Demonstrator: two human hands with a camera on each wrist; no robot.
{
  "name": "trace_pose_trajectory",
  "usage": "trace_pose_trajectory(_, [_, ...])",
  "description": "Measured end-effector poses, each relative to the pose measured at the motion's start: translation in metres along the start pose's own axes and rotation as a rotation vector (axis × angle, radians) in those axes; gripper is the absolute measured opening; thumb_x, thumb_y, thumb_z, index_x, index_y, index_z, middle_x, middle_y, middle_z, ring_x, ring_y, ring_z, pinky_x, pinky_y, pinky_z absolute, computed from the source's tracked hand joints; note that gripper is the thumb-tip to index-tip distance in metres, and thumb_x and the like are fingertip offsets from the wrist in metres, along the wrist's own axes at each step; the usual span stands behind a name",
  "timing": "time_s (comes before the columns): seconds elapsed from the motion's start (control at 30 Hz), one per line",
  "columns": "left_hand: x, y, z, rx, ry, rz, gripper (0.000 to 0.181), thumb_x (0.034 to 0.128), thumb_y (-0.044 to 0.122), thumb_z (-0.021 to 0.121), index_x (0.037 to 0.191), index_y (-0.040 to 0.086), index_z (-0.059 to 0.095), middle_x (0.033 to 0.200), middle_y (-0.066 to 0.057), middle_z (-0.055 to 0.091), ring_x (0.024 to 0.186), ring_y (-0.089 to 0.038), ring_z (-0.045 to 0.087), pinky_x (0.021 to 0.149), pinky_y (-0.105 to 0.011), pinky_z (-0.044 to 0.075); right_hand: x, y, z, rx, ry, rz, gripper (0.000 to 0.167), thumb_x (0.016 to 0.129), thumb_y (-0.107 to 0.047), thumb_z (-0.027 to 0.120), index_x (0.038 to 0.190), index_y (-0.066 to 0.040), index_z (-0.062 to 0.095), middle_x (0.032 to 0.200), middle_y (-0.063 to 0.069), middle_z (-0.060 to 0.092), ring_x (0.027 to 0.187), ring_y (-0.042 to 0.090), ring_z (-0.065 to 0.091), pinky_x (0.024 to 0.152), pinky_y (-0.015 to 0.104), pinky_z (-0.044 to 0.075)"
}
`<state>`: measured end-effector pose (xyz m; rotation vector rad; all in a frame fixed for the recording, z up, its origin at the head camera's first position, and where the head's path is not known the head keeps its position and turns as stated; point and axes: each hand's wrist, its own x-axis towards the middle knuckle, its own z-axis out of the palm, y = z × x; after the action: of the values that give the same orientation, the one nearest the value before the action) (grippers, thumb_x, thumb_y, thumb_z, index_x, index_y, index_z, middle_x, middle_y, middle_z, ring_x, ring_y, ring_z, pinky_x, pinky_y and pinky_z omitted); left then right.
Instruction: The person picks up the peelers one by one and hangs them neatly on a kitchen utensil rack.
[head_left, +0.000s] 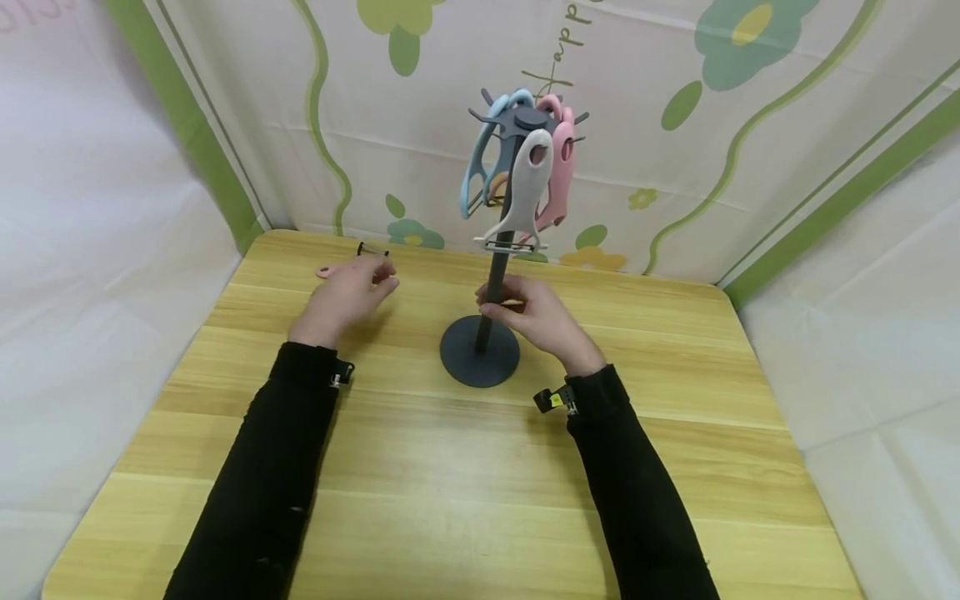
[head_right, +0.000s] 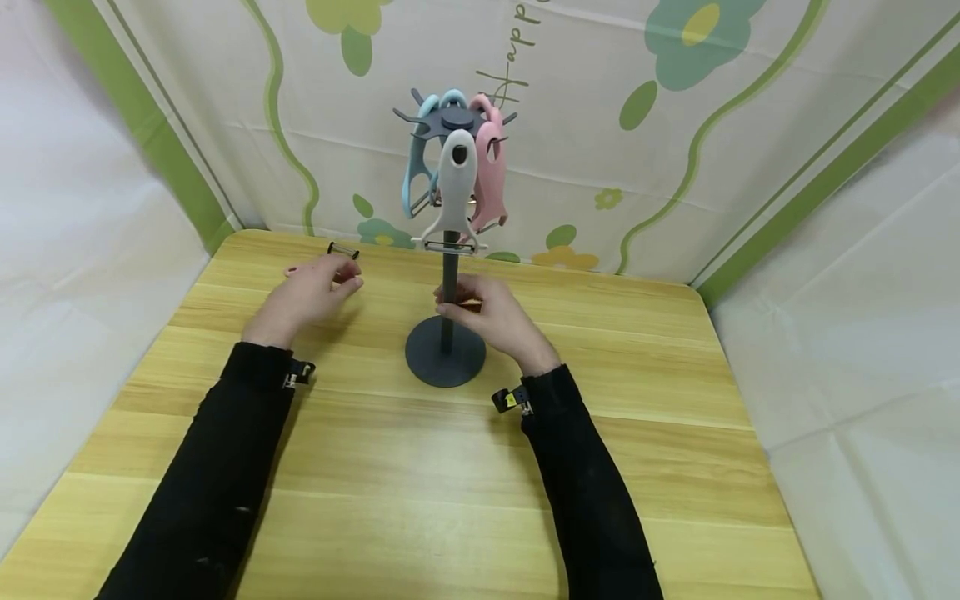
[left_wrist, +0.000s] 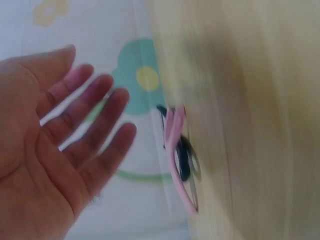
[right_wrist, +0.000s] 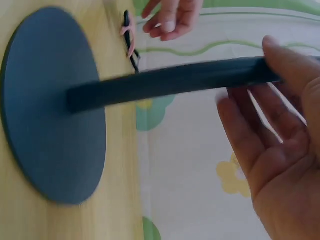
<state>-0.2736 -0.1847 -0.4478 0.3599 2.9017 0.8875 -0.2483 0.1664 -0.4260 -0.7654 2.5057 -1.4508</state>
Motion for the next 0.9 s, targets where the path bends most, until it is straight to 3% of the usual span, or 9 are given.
trace_pose_trajectory(0.13, [-0.004,-0.008,-0.005,0.004,0.041,-0.086,0.037,0.1254,0.032,0.059,0.146,0.003,0.069,0.147,-0.027,0.072,0.135,-0.047,0.07,0.115,-0.068,0.058,0.001,0.002,0.0,-0.014,-0.014,-0.007,0.016,0.117,-0.015,0.077,0.13,-0.007,0.081,0.127,0.015,0.084,0.121,0.033,0.081,0.11,0.053,0.067])
trace_pose_trajectory(0.3, [-0.006,-0.016,-0.005,0.006,0.107,-0.171,0.041,0.1246,0.034,0.058,0.145,-0.001,0.069,0.139,-0.028,0.073,0.121,-0.044,0.071,0.102,-0.062,0.06,0.001,0.002,0.001,-0.021,-0.005,-0.006,0.014,0.116,-0.013,0.077,0.127,-0.006,0.081,0.124,0.016,0.084,0.12,0.033,0.082,0.109,0.052,0.067])
trace_pose_trajectory(0.5, [-0.006,-0.023,-0.002,-0.001,0.114,-0.302,0.05,0.1235,0.037,0.054,0.143,-0.008,0.064,0.139,-0.034,0.071,0.118,-0.047,0.069,0.095,-0.059,0.062,0.0,0.001,0.003,-0.014,-0.011,-0.007,0.013,0.115,-0.011,0.078,0.126,-0.006,0.081,0.124,0.015,0.083,0.12,0.034,0.082,0.108,0.054,0.067])
trace_pose_trajectory(0.6, [-0.002,-0.026,-0.002,0.018,0.132,-0.35,0.057,0.1239,0.04,0.052,0.146,-0.011,0.063,0.141,-0.037,0.071,0.121,-0.054,0.073,0.093,-0.061,0.066,0.0,0.002,0.003,-0.008,-0.014,-0.009,0.013,0.116,-0.012,0.077,0.127,-0.006,0.081,0.125,0.016,0.083,0.121,0.034,0.081,0.109,0.055,0.067])
trace_pose_trajectory(0.73, [0.01,-0.029,-0.006,0.124,0.142,-0.381,0.064,0.1241,0.041,0.049,0.147,-0.017,0.06,0.138,-0.043,0.067,0.122,-0.065,0.073,0.089,-0.068,0.069,0.001,0.004,0.003,0.002,-0.015,-0.011,0.014,0.116,-0.012,0.077,0.128,-0.005,0.081,0.126,0.017,0.082,0.122,0.035,0.081,0.111,0.056,0.067])
trace_pose_trajectory(0.9, [0.025,-0.037,-0.01,0.215,0.127,-0.393,0.068,0.122,0.042,0.051,0.141,-0.022,0.059,0.137,-0.048,0.064,0.126,-0.068,0.069,0.099,-0.072,0.067,0.002,0.005,0.002,0.008,-0.014,-0.015,0.014,0.116,-0.011,0.077,0.128,-0.005,0.081,0.126,0.017,0.082,0.121,0.035,0.081,0.11,0.055,0.067])
